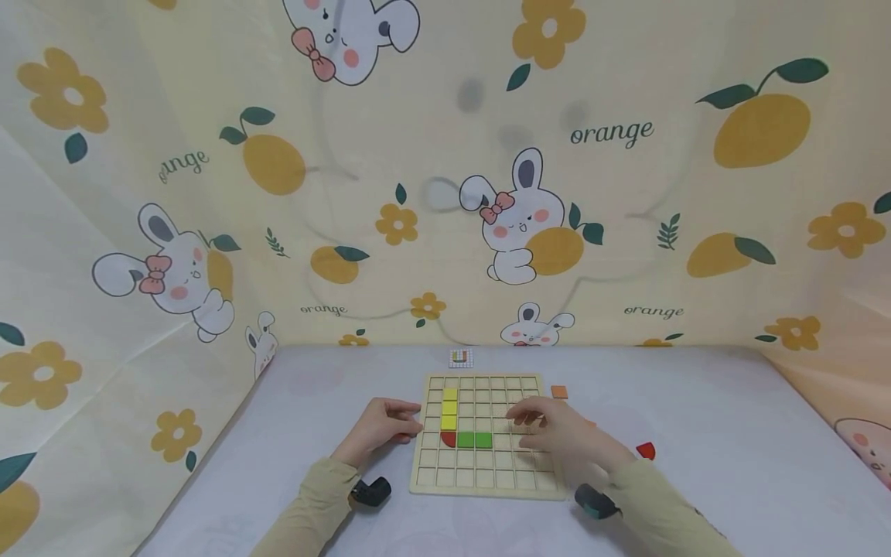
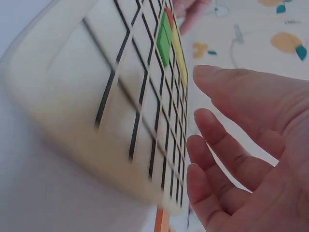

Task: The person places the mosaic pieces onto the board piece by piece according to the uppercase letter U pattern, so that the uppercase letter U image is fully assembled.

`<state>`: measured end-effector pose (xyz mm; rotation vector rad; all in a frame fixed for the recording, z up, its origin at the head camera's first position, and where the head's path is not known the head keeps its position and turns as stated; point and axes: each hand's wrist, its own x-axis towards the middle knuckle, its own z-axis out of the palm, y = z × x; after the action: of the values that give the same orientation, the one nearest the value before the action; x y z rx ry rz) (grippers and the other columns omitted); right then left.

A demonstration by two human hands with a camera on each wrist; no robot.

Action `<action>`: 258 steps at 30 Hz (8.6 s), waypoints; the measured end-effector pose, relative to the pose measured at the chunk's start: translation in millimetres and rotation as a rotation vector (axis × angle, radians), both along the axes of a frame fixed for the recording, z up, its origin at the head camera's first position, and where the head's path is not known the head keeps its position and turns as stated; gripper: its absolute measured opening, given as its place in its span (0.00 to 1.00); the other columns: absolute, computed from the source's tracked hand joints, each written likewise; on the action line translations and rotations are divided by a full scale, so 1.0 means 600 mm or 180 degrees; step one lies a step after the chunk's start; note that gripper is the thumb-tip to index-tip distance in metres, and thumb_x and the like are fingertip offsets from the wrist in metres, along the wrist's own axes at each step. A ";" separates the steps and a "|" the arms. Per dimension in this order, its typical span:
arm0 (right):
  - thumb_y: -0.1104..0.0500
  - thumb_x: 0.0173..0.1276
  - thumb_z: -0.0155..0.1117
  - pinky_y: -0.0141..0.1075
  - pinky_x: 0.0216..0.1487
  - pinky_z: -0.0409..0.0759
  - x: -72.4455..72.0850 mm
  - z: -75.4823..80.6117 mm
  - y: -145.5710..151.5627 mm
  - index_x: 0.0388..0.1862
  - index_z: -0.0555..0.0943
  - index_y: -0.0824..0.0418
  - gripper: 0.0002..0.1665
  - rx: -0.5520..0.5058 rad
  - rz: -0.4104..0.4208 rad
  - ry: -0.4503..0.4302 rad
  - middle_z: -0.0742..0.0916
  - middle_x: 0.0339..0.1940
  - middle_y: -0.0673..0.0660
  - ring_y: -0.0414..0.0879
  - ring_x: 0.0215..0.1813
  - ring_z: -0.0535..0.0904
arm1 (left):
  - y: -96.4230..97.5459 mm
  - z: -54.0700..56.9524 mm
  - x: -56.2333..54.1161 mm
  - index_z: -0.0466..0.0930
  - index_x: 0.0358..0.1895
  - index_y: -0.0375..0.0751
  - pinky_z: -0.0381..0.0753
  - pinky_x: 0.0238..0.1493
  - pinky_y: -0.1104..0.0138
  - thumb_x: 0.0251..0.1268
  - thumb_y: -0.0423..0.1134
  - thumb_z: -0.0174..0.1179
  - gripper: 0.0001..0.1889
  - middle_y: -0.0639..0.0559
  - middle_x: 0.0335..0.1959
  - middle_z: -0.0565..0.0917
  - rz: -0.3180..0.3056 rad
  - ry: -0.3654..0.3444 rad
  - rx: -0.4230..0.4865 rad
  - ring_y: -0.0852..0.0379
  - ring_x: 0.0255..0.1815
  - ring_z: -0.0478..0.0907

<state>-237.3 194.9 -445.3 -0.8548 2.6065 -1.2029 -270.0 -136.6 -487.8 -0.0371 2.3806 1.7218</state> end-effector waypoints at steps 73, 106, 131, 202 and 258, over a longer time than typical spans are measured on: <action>0.57 0.61 0.70 0.26 0.41 0.77 0.052 -0.039 0.286 0.48 0.79 0.64 0.19 0.0354 -0.0589 -0.0392 0.82 0.47 0.59 0.34 0.41 0.74 | -0.001 0.004 0.002 0.83 0.47 0.34 0.83 0.28 0.67 0.48 0.29 0.72 0.19 0.48 0.28 0.83 -0.0036 0.0006 0.0058 0.59 0.22 0.78; 0.64 0.70 0.59 0.27 0.42 0.79 0.030 -0.022 0.281 0.51 0.76 0.70 0.14 -0.0115 0.0005 -0.0757 0.84 0.43 0.59 0.42 0.41 0.78 | -0.001 0.003 0.002 0.83 0.48 0.34 0.83 0.28 0.67 0.49 0.30 0.72 0.19 0.48 0.28 0.83 -0.0055 0.0040 0.0023 0.59 0.22 0.78; 0.60 0.66 0.64 0.32 0.37 0.75 -0.032 0.019 0.093 0.48 0.80 0.67 0.15 -0.0180 0.0034 -0.1100 0.84 0.42 0.58 0.47 0.40 0.76 | -0.001 0.001 0.003 0.83 0.47 0.34 0.83 0.27 0.68 0.49 0.30 0.72 0.19 0.48 0.28 0.83 -0.0056 0.0079 -0.0005 0.59 0.22 0.78; 0.65 0.59 0.70 0.29 0.28 0.72 -0.034 -0.033 -0.033 0.41 0.84 0.61 0.10 -0.0085 0.0224 -0.0319 0.82 0.32 0.54 0.42 0.29 0.72 | 0.000 -0.003 0.000 0.83 0.47 0.34 0.83 0.28 0.67 0.48 0.28 0.72 0.19 0.47 0.29 0.82 0.0013 0.0039 0.0047 0.59 0.23 0.78; 0.62 0.61 0.69 0.34 0.43 0.77 -0.036 -0.022 0.031 0.51 0.81 0.61 0.18 -0.0125 -0.0138 -0.0232 0.83 0.43 0.55 0.48 0.43 0.76 | 0.000 -0.002 0.003 0.83 0.47 0.34 0.83 0.28 0.67 0.49 0.29 0.72 0.19 0.47 0.29 0.82 -0.0036 0.0067 0.0054 0.59 0.22 0.78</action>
<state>-259.2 213.6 -458.2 -0.7503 2.5643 -1.2755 -268.2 -136.6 -488.7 -0.0030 2.3761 1.7456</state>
